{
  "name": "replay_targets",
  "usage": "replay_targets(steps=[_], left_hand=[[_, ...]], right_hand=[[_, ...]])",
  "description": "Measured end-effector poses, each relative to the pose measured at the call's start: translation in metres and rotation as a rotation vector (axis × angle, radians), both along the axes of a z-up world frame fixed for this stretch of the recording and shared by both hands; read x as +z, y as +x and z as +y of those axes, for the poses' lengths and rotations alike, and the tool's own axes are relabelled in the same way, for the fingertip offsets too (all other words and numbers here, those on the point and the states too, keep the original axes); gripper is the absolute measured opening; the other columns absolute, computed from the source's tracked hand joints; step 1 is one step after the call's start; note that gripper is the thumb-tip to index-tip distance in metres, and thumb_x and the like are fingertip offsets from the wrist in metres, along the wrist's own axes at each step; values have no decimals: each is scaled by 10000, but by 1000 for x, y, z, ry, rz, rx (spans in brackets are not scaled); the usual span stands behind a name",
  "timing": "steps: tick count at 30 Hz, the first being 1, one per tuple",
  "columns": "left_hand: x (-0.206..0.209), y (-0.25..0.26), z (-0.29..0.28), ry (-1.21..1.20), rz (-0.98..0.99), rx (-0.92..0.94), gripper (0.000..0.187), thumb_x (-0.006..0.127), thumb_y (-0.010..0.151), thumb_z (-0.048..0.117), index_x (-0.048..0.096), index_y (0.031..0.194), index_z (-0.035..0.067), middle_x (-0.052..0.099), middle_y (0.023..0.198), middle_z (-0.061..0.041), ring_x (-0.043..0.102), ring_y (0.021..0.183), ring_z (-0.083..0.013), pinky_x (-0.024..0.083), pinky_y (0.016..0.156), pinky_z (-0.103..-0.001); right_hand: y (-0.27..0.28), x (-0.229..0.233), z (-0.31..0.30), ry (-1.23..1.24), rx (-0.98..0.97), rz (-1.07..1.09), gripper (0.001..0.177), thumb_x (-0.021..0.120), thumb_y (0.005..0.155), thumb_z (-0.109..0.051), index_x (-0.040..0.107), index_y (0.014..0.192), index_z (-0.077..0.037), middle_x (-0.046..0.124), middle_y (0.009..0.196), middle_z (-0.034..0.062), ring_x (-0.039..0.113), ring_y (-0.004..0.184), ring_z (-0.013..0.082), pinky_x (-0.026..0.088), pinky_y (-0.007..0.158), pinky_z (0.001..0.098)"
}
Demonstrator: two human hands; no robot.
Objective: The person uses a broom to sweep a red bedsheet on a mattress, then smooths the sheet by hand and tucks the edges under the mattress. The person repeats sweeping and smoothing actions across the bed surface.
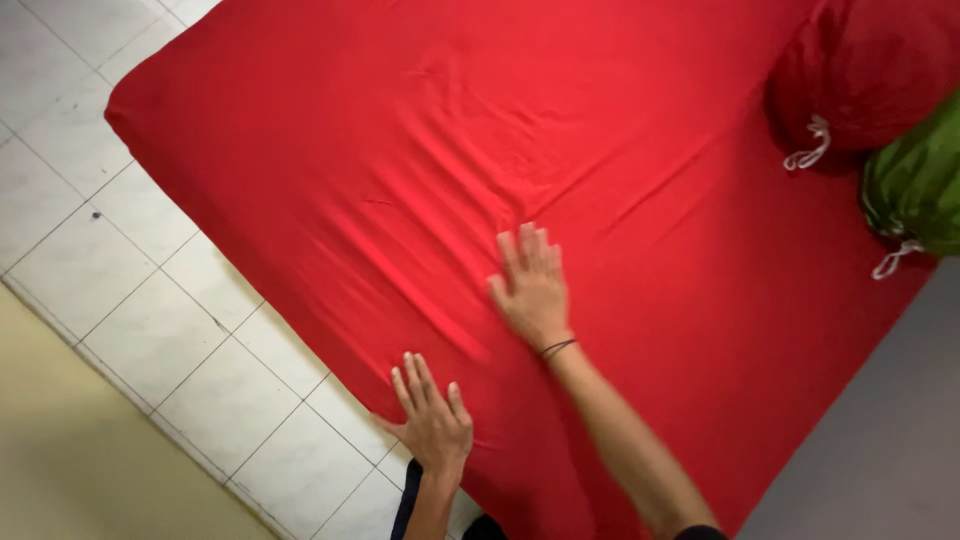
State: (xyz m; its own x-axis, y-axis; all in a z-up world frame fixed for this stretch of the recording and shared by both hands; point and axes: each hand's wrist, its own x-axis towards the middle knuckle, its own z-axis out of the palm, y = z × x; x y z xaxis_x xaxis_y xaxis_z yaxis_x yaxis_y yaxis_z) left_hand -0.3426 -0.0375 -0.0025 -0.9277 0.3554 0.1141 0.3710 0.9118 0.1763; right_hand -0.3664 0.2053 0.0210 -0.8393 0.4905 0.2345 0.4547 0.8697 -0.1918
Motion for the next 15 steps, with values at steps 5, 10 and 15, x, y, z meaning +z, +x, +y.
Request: replay_targets(steps=[5, 10, 15], left_hand=[[-32, -53, -48, 506, -206, 289, 772, 313, 1080, 471, 217, 1595, -96, 237, 1633, -322, 244, 1490, -433, 243, 1187, -558], [-91, -121, -77, 1379, -840, 780, 631, 296, 1086, 433, 533, 1425, -44, 624, 1393, -195, 609, 1218, -327, 488, 1040, -406], [-127, -138, -70, 1287, -827, 799, 375, 409, 1139, 292, 524, 1070, -59, 603, 1055, -133, 565, 934, -250, 511, 827, -433]], right_hand=[[-42, 14, -113, -24, 354, -35, 699, 530, 1024, -442, 328, 1621, -141, 203, 1706, 180, 213, 1569, 376, 187, 1261, 547], [-24, 23, -161, -260, 604, -50, 617, 560, 1012, -358, 430, 1583, -163, 355, 1663, 139, 269, 1557, 354, 207, 1278, 506], [-9, 27, -88, -223, 267, 255, 583, 691, 936, -191, 546, 1500, -157, 497, 1609, 107, 383, 1566, 320, 298, 1313, 529]])
